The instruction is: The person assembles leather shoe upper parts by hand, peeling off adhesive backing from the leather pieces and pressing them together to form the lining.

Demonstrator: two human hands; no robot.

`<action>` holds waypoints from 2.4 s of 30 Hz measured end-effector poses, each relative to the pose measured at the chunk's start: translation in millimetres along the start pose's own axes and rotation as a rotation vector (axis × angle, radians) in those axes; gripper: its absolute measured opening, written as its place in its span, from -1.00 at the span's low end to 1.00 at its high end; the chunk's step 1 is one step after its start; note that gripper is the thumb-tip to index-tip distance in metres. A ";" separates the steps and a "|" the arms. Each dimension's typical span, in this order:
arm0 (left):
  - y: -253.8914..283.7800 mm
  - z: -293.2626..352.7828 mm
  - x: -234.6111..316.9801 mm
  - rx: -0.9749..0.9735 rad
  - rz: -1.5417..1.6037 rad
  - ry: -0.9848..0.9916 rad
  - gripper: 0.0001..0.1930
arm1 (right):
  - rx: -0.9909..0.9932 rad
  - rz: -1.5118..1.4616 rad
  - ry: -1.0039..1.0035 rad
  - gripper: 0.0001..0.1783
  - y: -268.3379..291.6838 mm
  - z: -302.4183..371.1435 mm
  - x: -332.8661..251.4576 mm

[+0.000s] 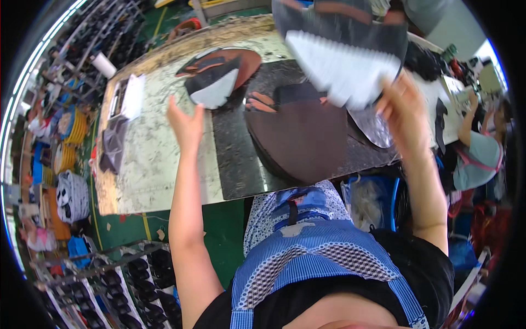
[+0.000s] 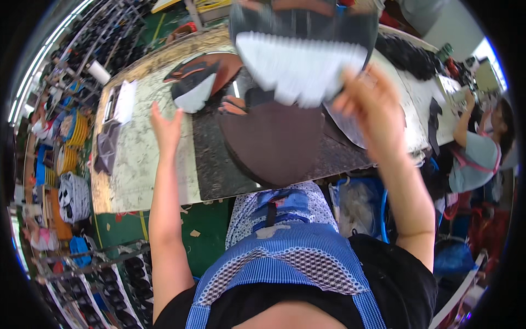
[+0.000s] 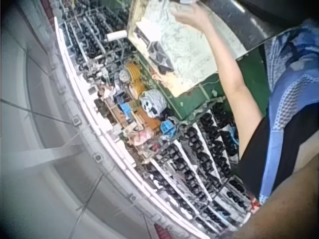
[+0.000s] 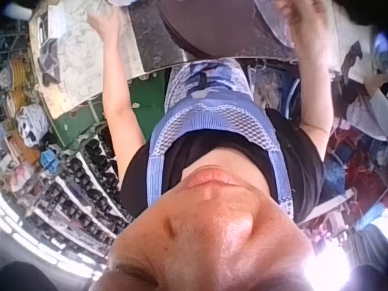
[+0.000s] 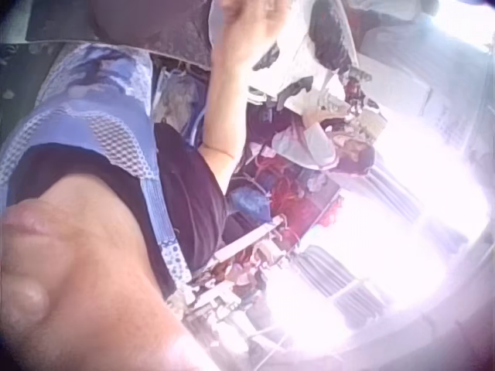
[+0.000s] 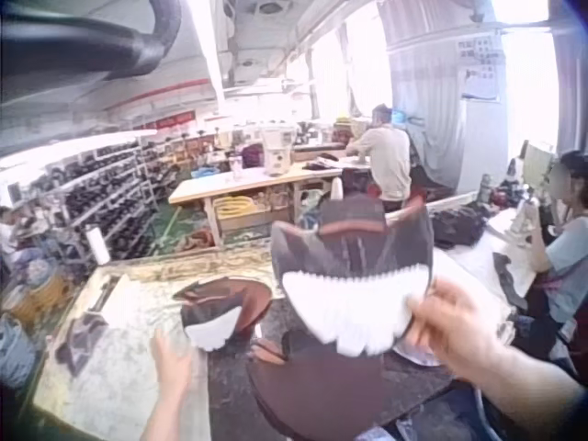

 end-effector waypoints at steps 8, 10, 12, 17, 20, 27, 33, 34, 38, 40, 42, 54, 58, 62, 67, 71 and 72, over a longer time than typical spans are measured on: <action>79.7 37.9 269.7 -0.698 0.931 -0.631 -0.65 | -0.132 0.051 -0.575 -0.75 1.9 93.5 123.1; 77.0 80.0 300.8 -0.766 0.662 -0.889 -0.55 | -0.215 0.150 -0.571 -0.73 0.9 89.2 118.6; 66.6 108.2 287.7 -0.826 0.588 -0.881 -0.50 | -0.241 0.405 -0.476 -0.70 16.1 77.1 106.8; 64.3 111.3 287.6 -0.700 0.376 -0.772 -0.44 | 0.210 0.870 0.179 -0.80 132.2 36.1 71.4; 65.9 102.5 296.1 -0.673 0.387 -0.766 -0.43 | -0.073 1.093 0.483 -0.82 124.8 32.8 90.5; 83.9 62.8 329.8 -0.838 1.089 -0.534 -0.78 | -0.121 0.310 0.017 -0.76 80.7 -5.3 46.2; 38.6 39.0 344.7 -0.763 1.600 0.204 -0.89 | -0.295 -0.365 -0.120 -0.55 -1.5 19.1 30.9; 39.7 32.9 342.5 -0.719 1.670 0.268 -0.88 | -0.256 -0.356 -0.016 -0.60 -5.0 18.0 23.2; 37.8 22.2 333.2 -0.677 1.659 0.292 -0.89 | -0.234 -0.222 0.095 -0.69 -14.1 17.1 13.2; 38.1 15.2 327.8 -0.674 1.635 0.304 -0.88 | -0.173 0.215 0.344 -0.74 -17.0 16.5 -4.5; 36.4 9.2 321.9 -0.742 1.541 0.336 -0.85 | -0.146 0.309 0.431 -0.74 -19.7 16.5 -16.7; 34.7 8.2 313.7 -0.738 1.611 0.411 -0.88 | -0.217 0.044 0.096 -0.74 -26.4 6.3 -3.3; 33.7 12.3 311.9 -0.728 1.672 0.449 -0.88 | -0.224 -0.019 0.043 -0.73 -25.4 7.2 2.8; 30.9 14.5 310.1 -0.721 1.731 0.455 -0.87 | -0.210 0.037 0.106 -0.73 -26.4 6.8 0.3; 41.8 2.5 307.9 -0.670 1.584 0.301 -0.86 | -0.205 0.315 0.375 -0.67 -41.1 16.3 -26.5; 43.8 -5.4 304.1 -0.757 1.608 0.418 -0.85 | -0.149 0.558 0.671 -0.67 -54.5 22.9 -49.2; 44.5 -6.4 302.8 -0.752 1.606 0.417 -0.85 | -0.153 0.556 0.673 -0.67 -56.1 23.4 -50.7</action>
Point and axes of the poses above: each hand's wrist, its own z-axis away from the middle knuckle, its own y-axis out of the back of the hand, x = y × z, the point moved 8 cm from there along -z, towards the middle knuckle, and after that the axes turned 2 degrees about -y, right-handed, at the moved point
